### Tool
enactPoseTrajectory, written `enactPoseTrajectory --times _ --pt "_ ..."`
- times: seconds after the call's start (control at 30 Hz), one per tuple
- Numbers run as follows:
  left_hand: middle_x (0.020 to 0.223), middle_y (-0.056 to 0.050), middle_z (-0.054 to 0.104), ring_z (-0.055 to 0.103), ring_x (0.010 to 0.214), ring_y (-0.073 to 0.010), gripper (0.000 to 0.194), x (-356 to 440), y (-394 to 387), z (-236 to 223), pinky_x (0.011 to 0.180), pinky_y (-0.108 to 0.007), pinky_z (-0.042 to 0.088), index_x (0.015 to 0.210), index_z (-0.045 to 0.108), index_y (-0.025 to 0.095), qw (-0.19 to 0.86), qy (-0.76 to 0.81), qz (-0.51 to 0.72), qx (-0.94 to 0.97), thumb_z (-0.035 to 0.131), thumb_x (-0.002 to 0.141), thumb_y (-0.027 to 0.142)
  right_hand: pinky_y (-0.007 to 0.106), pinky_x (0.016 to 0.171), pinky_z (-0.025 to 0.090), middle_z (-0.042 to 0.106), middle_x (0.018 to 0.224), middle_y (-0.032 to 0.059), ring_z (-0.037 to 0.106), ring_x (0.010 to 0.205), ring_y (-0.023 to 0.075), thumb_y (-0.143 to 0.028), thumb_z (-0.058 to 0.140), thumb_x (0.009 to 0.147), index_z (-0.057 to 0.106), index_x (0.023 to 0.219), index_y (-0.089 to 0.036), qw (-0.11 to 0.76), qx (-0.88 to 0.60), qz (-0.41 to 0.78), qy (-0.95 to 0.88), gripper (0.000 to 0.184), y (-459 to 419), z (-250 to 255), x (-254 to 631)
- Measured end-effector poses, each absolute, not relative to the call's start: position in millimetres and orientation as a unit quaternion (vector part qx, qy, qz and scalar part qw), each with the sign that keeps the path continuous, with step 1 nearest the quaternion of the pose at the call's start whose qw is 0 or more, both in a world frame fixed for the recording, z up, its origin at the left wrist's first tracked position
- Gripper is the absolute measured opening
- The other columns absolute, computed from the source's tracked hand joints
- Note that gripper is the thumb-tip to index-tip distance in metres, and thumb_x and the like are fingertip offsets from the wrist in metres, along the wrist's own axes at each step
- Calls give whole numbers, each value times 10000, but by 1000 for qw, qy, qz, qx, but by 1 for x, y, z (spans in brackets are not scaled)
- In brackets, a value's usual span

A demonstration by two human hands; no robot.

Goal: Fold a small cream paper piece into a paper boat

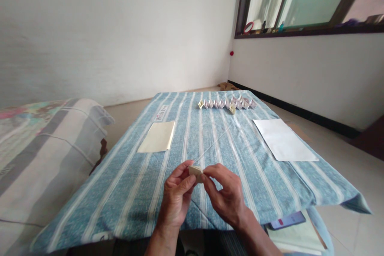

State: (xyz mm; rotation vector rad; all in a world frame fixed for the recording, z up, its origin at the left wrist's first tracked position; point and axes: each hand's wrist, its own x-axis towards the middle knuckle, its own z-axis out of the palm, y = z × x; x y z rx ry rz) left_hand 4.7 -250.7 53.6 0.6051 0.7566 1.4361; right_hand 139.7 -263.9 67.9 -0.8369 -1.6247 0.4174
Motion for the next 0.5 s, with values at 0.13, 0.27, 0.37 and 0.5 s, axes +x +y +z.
enactPoseTrajectory --times 0.13,0.27,0.37,0.5 --pt "746 -27 751 676 658 -138 380 2 -249 51 646 -214 548 861 756 191 662 298 639 255 904 514 234 302 676 495 701 835 67 638 748 185 -88 562 879 644 982 -203 577 -344 156 -724 175 -266 66 141" --pt "750 -26 755 681 662 -130 387 1 -249 49 642 -197 545 879 760 197 666 294 641 241 901 521 233 303 669 501 704 848 68 644 746 187 -95 576 869 644 992 -212 575 -340 152 -729 183 -266 63 141" --pt "737 -23 760 687 661 -124 381 1 -249 49 645 -181 542 870 762 204 667 297 640 240 904 517 228 304 670 508 706 855 73 646 750 187 -99 572 871 646 996 -214 573 -339 151 -731 185 -266 62 141" --pt "701 -20 759 683 628 -121 368 2 -250 50 621 -179 546 819 765 205 664 301 642 235 918 485 217 307 670 508 704 857 73 650 753 193 -104 569 871 652 1001 -218 576 -336 155 -729 192 -266 64 141"
